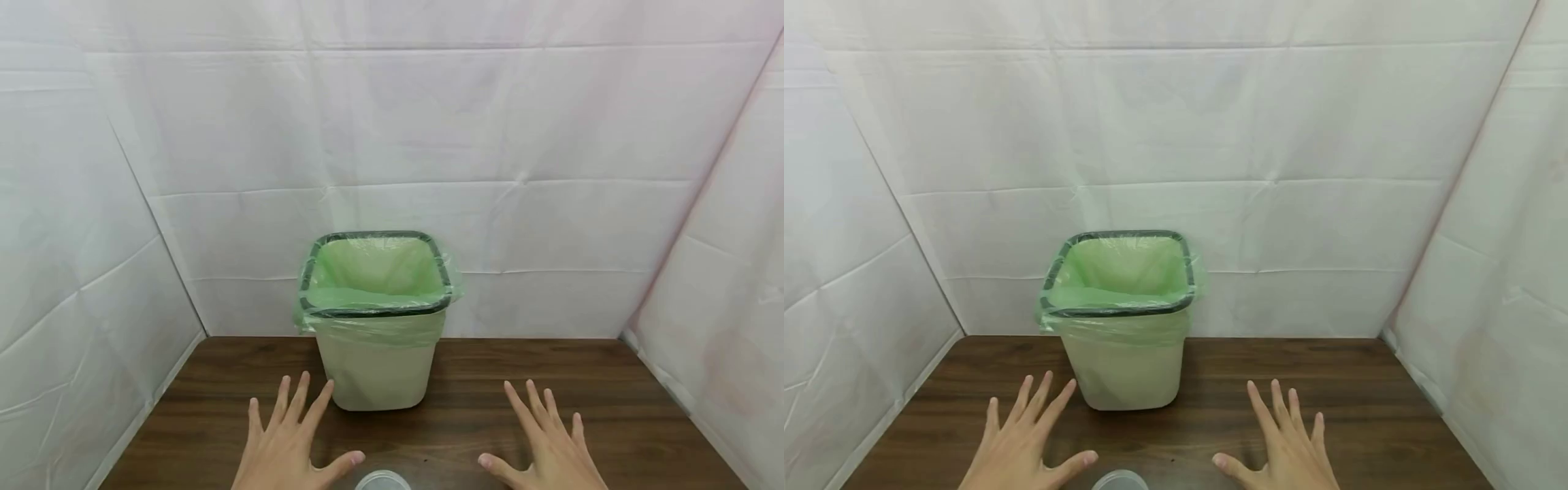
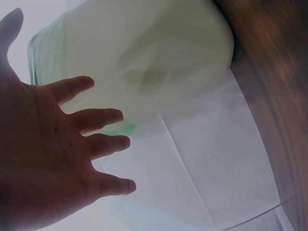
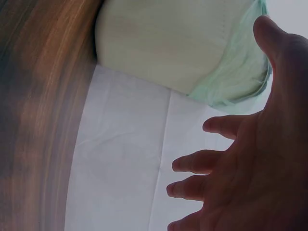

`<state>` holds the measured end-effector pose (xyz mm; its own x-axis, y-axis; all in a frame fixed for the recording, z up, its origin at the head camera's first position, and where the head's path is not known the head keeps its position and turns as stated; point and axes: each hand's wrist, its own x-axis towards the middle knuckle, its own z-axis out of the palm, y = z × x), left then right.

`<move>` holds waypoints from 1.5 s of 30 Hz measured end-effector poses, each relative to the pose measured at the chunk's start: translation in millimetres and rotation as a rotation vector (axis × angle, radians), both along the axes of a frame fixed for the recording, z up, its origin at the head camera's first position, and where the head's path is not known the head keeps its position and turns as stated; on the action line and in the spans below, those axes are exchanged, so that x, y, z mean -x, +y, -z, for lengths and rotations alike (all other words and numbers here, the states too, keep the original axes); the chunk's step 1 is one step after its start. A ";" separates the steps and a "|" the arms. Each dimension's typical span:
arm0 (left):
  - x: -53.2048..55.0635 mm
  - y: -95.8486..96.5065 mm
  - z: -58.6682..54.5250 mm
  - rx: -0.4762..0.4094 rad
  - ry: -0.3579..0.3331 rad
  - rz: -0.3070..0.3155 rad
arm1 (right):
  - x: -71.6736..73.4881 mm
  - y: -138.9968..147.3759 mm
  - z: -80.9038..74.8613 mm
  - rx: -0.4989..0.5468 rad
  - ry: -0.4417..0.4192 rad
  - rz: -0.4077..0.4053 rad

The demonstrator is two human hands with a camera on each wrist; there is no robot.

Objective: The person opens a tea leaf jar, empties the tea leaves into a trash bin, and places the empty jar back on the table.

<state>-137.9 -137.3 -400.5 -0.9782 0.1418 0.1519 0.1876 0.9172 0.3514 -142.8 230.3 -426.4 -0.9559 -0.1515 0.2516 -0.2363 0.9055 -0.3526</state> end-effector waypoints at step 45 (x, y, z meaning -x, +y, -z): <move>-2.4 18.4 25.3 0.098 0.022 0.398 | -4.6 -17.9 19.2 0.074 -0.100 -0.104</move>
